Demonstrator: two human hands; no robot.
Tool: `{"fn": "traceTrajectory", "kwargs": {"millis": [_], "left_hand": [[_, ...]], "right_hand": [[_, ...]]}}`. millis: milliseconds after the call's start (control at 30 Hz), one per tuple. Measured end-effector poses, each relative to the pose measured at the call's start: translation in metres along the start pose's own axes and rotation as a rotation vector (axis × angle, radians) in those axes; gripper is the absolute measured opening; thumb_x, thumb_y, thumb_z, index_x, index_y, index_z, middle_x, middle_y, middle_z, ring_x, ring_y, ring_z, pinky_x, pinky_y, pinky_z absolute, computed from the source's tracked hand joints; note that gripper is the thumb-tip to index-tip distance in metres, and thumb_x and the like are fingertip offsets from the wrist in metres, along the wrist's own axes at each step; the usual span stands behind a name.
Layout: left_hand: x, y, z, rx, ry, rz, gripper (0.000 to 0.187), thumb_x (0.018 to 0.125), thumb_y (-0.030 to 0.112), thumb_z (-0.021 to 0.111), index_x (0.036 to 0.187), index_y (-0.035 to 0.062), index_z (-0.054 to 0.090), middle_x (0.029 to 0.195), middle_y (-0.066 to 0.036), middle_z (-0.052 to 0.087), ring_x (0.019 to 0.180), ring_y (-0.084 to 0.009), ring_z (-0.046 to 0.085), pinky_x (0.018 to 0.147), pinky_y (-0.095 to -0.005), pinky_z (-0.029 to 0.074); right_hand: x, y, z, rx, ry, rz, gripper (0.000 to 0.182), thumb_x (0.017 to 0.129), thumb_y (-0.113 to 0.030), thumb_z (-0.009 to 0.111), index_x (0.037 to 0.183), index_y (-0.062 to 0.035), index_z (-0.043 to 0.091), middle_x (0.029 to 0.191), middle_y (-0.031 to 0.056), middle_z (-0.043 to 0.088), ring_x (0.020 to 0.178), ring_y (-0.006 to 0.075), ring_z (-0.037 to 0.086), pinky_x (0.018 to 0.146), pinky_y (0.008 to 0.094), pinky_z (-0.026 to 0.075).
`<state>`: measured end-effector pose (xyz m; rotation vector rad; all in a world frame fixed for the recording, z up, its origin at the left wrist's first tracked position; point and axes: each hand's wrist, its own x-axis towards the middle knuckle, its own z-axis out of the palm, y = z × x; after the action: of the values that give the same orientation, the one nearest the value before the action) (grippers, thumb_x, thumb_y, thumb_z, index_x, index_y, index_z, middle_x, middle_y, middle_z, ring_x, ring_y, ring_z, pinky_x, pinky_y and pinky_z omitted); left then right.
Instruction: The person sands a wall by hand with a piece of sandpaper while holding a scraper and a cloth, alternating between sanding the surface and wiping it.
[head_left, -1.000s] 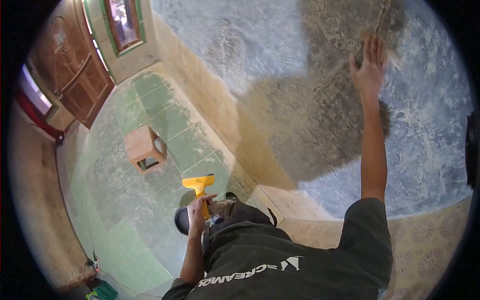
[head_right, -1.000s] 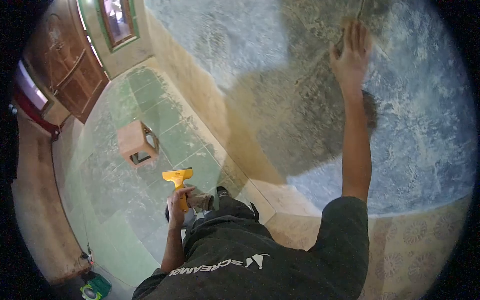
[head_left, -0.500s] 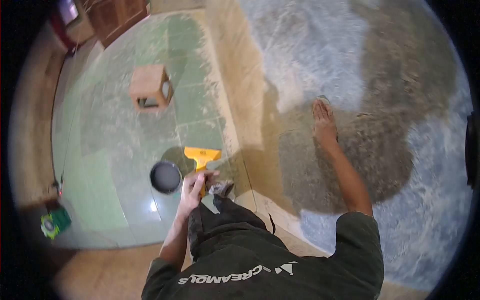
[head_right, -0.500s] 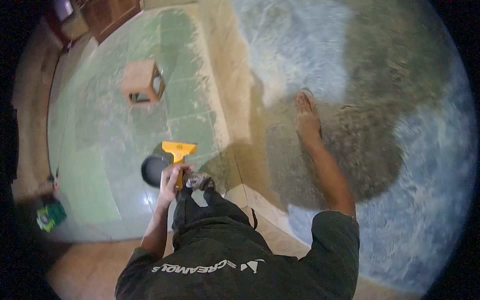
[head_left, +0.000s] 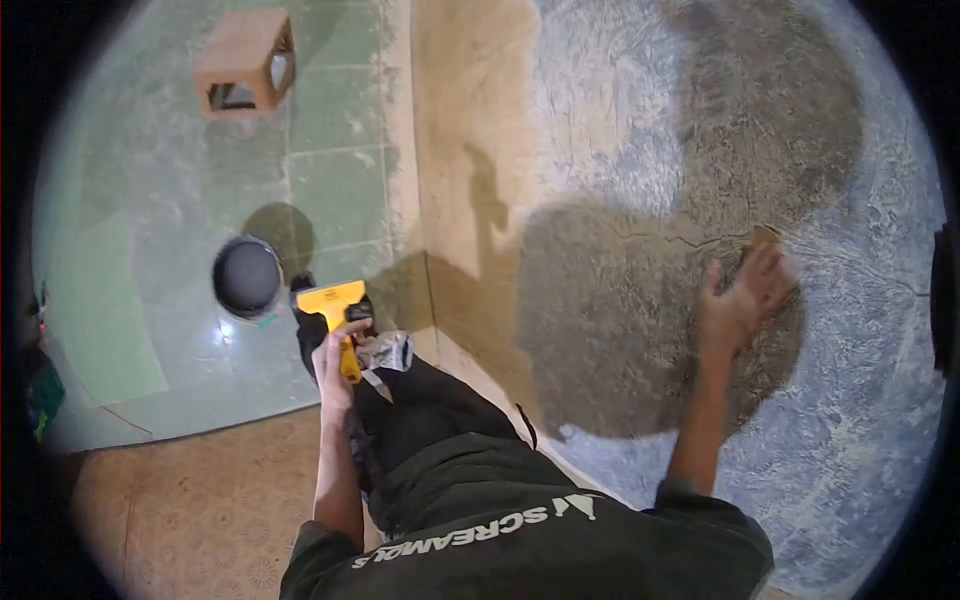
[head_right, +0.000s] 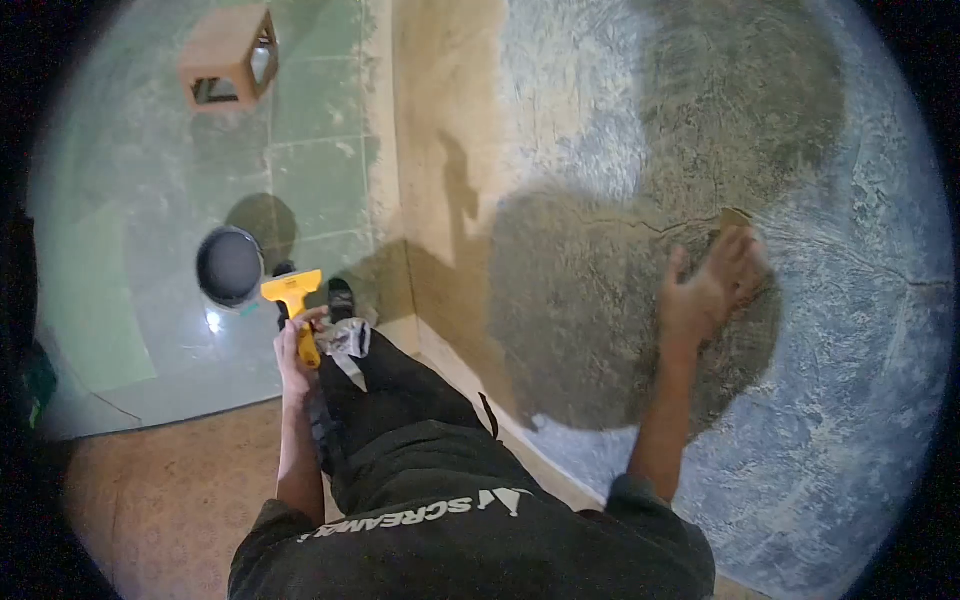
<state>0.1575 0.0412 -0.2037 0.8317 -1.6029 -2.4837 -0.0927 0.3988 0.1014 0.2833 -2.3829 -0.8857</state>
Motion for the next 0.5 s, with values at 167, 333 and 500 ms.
{"fn": "traceTrajectory", "kwargs": {"millis": [167,333,500], "left_hand": [[0.001,-0.041,0.002,-0.018,0.034,-0.048,0.06,0.106,0.042,0.033,0.111,-0.0053,0.07,0.089,-0.008,0.06,0.087,-0.0159,0.053,0.081,-0.0288,0.04],[0.004,-0.075,-0.012,0.046,0.02,-0.11,0.06,0.105,0.04,0.032,0.111,-0.007,0.069,0.088,-0.008,0.06,0.087,-0.0169,0.053,0.082,-0.0298,0.04],[0.0,-0.109,-0.029,-0.087,0.163,-0.244,0.067,0.104,0.05,0.032,0.113,-0.004,0.07,0.09,-0.007,0.06,0.086,-0.0154,0.054,0.078,-0.0278,0.039]], "right_hand": [[-0.054,-0.124,0.132,0.298,-0.41,-0.181,0.072,0.092,-0.041,0.056,0.152,-0.0047,0.038,0.161,0.0124,0.031,0.152,0.0255,0.022,0.125,0.0404,0.012],[-0.037,-0.187,0.203,0.16,-0.503,-0.559,0.069,0.091,-0.034,0.059,0.151,-0.0062,0.04,0.159,0.0096,0.037,0.15,0.0203,0.025,0.123,0.0391,0.018],[-0.068,-0.072,0.067,0.114,-0.569,-0.155,0.073,0.091,-0.035,0.061,0.153,-0.0064,0.037,0.16,0.0117,0.034,0.15,0.0251,0.027,0.124,0.046,0.014]]}}
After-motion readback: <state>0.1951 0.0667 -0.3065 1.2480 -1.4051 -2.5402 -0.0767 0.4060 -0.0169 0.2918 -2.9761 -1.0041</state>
